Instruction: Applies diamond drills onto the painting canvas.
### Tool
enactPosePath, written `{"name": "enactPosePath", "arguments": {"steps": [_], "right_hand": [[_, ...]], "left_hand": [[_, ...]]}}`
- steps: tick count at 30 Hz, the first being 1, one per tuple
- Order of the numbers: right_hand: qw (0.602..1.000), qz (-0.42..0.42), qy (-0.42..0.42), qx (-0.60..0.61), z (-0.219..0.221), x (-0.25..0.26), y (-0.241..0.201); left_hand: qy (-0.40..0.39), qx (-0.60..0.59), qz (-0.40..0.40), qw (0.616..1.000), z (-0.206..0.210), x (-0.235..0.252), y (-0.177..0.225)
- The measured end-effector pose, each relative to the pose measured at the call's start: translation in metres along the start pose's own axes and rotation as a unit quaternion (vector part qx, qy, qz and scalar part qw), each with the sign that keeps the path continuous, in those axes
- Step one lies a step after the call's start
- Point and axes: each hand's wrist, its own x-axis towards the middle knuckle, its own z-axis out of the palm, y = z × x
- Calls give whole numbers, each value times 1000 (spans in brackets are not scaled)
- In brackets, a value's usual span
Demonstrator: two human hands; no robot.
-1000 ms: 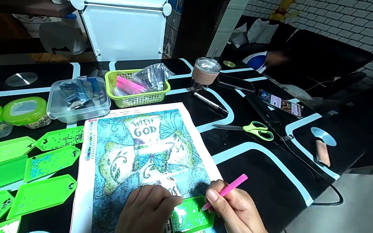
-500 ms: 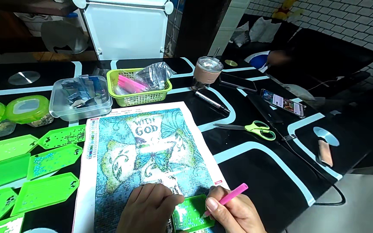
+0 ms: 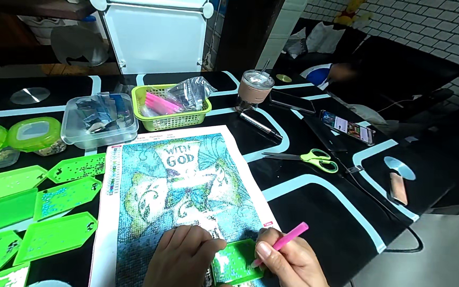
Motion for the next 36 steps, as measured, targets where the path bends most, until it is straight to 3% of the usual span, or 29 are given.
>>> {"name": "enactPosePath", "arguments": {"steps": [3, 7, 16, 36], "right_hand": [[988, 90, 80, 97, -1, 5, -1], [972, 159, 153, 80, -14, 25, 6], [982, 110, 151, -37, -15, 29, 21], [986, 68, 143, -58, -13, 28, 26]], "left_hand": [[-3, -3, -2, 1000, 0, 0, 0], [-18, -11, -5, 1000, -3, 2, 1], [-22, -12, -8, 1000, -4, 1, 1], [-24, -6, -9, 1000, -4, 2, 1]]}}
